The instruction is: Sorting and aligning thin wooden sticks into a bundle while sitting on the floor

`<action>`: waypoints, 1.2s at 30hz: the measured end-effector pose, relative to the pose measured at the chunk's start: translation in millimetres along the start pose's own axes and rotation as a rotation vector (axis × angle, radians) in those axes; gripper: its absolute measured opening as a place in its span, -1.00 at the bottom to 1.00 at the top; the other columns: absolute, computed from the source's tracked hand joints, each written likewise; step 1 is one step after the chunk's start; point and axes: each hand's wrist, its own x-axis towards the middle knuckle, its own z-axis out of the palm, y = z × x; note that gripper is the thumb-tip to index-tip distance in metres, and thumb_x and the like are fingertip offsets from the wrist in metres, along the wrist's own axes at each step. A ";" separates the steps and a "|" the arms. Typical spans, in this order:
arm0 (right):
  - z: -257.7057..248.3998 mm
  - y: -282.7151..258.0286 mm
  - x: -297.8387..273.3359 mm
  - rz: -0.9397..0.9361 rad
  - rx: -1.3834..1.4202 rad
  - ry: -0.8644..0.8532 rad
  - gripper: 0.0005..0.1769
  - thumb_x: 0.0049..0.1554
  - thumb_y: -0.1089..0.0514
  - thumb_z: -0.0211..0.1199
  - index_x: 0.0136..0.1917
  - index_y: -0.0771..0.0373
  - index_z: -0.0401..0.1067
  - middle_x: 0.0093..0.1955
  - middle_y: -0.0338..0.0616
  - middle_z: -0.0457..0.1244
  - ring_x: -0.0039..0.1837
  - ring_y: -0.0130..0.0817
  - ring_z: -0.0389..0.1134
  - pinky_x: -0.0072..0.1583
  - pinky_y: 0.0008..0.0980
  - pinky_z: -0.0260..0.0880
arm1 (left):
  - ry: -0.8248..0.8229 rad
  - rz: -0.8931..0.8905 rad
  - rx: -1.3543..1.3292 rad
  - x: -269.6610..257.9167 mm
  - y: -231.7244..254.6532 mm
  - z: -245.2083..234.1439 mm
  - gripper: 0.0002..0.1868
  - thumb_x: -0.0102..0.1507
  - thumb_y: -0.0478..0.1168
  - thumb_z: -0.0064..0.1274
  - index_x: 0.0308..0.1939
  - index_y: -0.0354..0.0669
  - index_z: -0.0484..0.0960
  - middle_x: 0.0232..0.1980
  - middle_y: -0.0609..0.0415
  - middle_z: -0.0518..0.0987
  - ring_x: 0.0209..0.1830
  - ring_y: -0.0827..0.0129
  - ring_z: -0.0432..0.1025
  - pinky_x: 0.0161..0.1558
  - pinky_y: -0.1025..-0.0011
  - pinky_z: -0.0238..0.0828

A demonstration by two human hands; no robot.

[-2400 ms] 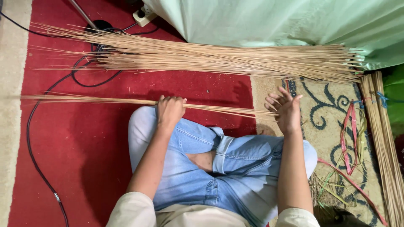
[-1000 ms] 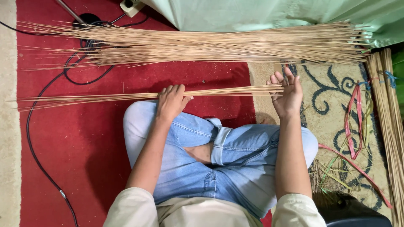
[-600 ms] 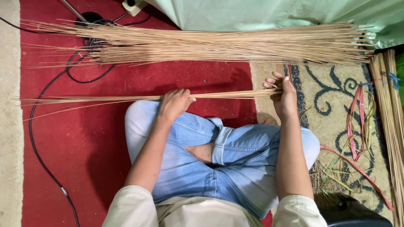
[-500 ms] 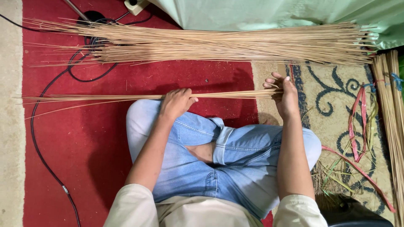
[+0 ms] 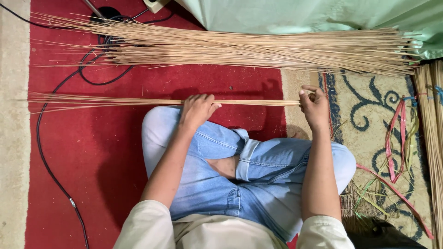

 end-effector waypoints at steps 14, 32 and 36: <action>-1.7 23.4 12.5 0.189 0.293 0.121 -0.64 0.34 0.17 0.02 0.35 0.16 0.43 -0.25 -0.22 0.23 -0.22 -0.57 0.36 -0.15 -0.66 0.50 | -0.029 0.041 -0.044 2.2 -3.4 2.2 -0.55 0.35 0.23 -0.01 -0.33 -0.04 0.52 -0.39 0.00 0.53 -0.31 0.04 0.56 -0.20 0.13 0.47; 32.5 18.2 17.6 -0.133 -1.139 -0.145 -0.49 0.42 -0.32 -0.12 0.46 -0.19 0.41 0.42 -0.16 0.22 0.56 0.05 0.03 0.51 0.44 -0.33 | -0.218 0.010 -0.075 27.2 -10.2 52.4 -0.57 0.38 0.17 -0.08 -0.27 -0.10 0.54 -0.36 -0.09 0.58 -0.27 -0.05 0.57 -0.14 0.02 0.45; 83.0 36.3 21.3 -0.165 -1.316 -0.625 -0.31 0.39 -0.42 -0.28 0.29 0.13 0.36 0.28 0.04 0.33 0.39 0.01 0.33 0.44 0.10 0.22 | -0.156 0.016 0.124 28.3 -7.2 58.7 -0.65 0.30 0.15 0.01 -0.27 -0.03 0.55 -0.34 0.01 0.54 -0.25 0.08 0.53 -0.13 0.13 0.40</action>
